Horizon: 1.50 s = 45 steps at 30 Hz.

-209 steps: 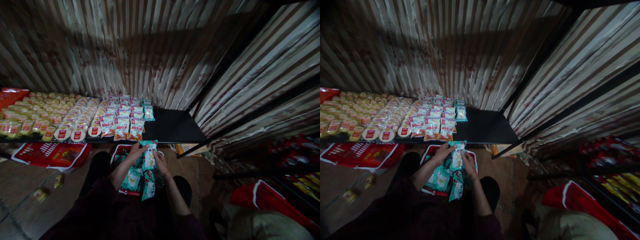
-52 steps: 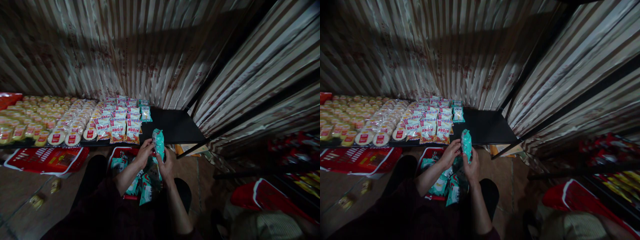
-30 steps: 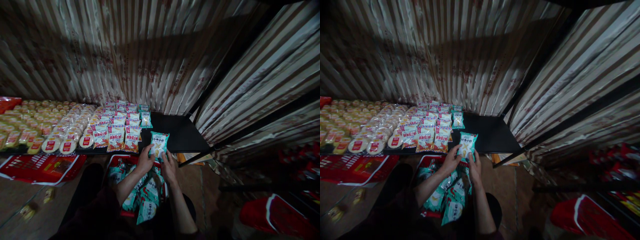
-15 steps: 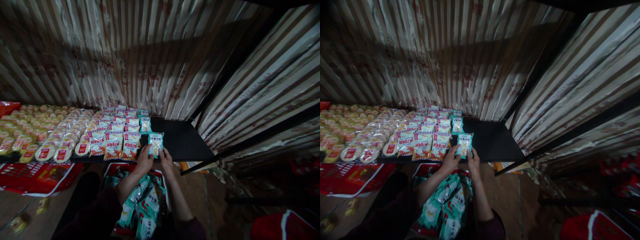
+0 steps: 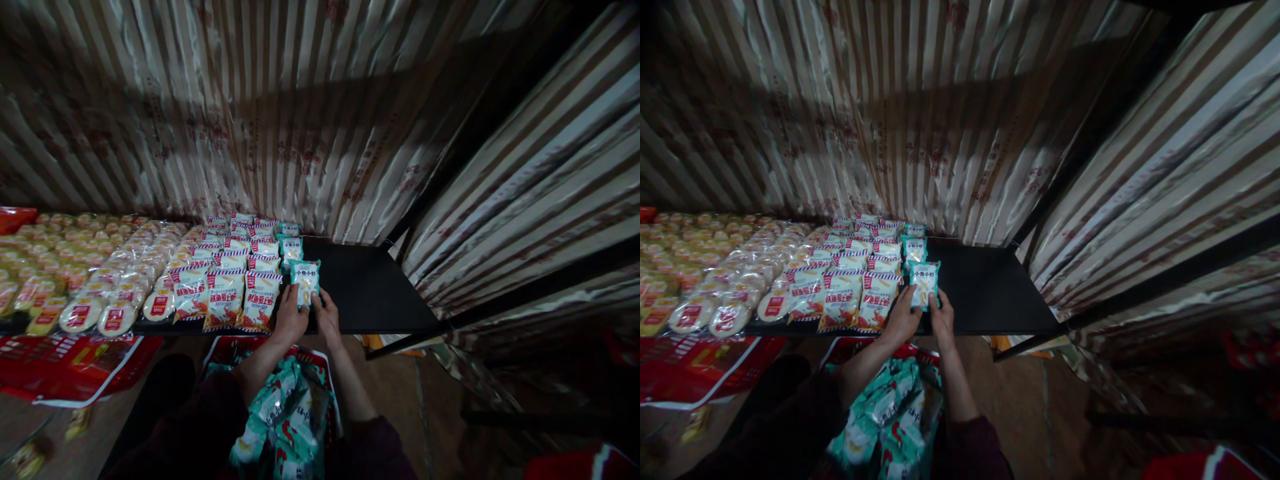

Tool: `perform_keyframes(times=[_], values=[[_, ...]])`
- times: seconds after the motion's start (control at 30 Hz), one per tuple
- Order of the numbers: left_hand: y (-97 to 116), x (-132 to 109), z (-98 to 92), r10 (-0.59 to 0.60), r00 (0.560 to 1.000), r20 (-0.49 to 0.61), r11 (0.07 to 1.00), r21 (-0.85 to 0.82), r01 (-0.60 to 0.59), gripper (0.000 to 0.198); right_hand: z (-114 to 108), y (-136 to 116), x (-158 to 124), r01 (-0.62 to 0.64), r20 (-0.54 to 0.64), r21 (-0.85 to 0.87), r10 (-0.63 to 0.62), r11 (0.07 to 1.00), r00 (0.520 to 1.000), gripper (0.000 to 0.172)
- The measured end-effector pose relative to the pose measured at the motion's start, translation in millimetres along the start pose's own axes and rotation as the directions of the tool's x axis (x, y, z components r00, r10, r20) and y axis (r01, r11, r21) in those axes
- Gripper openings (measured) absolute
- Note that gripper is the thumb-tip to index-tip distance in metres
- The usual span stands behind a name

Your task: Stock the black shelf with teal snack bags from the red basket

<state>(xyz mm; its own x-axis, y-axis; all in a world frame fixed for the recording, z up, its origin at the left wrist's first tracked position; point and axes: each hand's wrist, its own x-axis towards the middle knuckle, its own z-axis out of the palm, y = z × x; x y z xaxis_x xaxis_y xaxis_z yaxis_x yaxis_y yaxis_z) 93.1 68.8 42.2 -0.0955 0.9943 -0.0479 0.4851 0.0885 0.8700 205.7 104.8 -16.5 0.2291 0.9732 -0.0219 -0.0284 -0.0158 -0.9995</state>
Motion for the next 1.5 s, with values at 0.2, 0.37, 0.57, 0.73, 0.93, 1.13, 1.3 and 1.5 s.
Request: perform_keyframes(times=[0.2, 0.37, 0.57, 0.73, 0.93, 1.13, 1.3, 1.5], values=[[3.4, 9.7, 5.2, -0.045, 0.999, -0.012, 0.999, -0.022, 0.045, 0.062, 6.8, 0.0, 10.9, -0.017, -0.01, 0.007, 0.017, 1.0, 1.0, 0.059], [3.0, 15.1, 11.2, -0.065, 0.996, -0.052, 0.997, -0.05, 0.063, 0.064, 10.3, -0.9, 18.7, -0.002, 0.017, -0.02, 0.002, 1.0, 1.0, 0.06], [3.0, 19.9, 14.7, -0.068, 0.995, -0.066, 0.998, -0.021, 0.067, 0.067, 13.1, 0.7, 28.1, 0.053, 0.046, -0.135, -0.047, 0.989, 0.998, 0.058], [2.4, 27.1, 17.1, -0.081, 0.99, -0.112, 0.996, -0.041, 0.077, 0.07, 15.9, 1.2, 33.5, 0.106, 0.059, -0.238, -0.094, 0.966, 0.994, 0.055], [-0.4, 32.9, 16.8, -0.077, 0.991, -0.107, 0.997, -0.003, 0.078, 0.068, 17.4, 5.8, 37.1, 0.163, 0.057, -0.419, -0.154, 0.893, 0.986, 0.051], [-0.1, 34.3, 17.6, -0.117, 0.99, -0.082, 0.993, 0.014, 0.119, 0.067, 17.9, 6.5, 40.1, 0.218, 0.073, -0.568, -0.215, 0.794, 0.974, 0.051], [-0.8, 34.6, 19.8, -0.114, 0.989, -0.097, 0.994, -0.015, 0.113, 0.067, 17.2, 6.2, 42.7, 0.266, 0.082, -0.6, -0.272, 0.755, 0.959, 0.05], [-0.3, 32.3, 20.7, -0.113, 0.99, -0.085, 0.994, -0.003, 0.114, 0.071, 17.1, 5.2, 47.8, 0.228, 0.072, -0.54, -0.225, 0.81, 0.972, 0.057]])
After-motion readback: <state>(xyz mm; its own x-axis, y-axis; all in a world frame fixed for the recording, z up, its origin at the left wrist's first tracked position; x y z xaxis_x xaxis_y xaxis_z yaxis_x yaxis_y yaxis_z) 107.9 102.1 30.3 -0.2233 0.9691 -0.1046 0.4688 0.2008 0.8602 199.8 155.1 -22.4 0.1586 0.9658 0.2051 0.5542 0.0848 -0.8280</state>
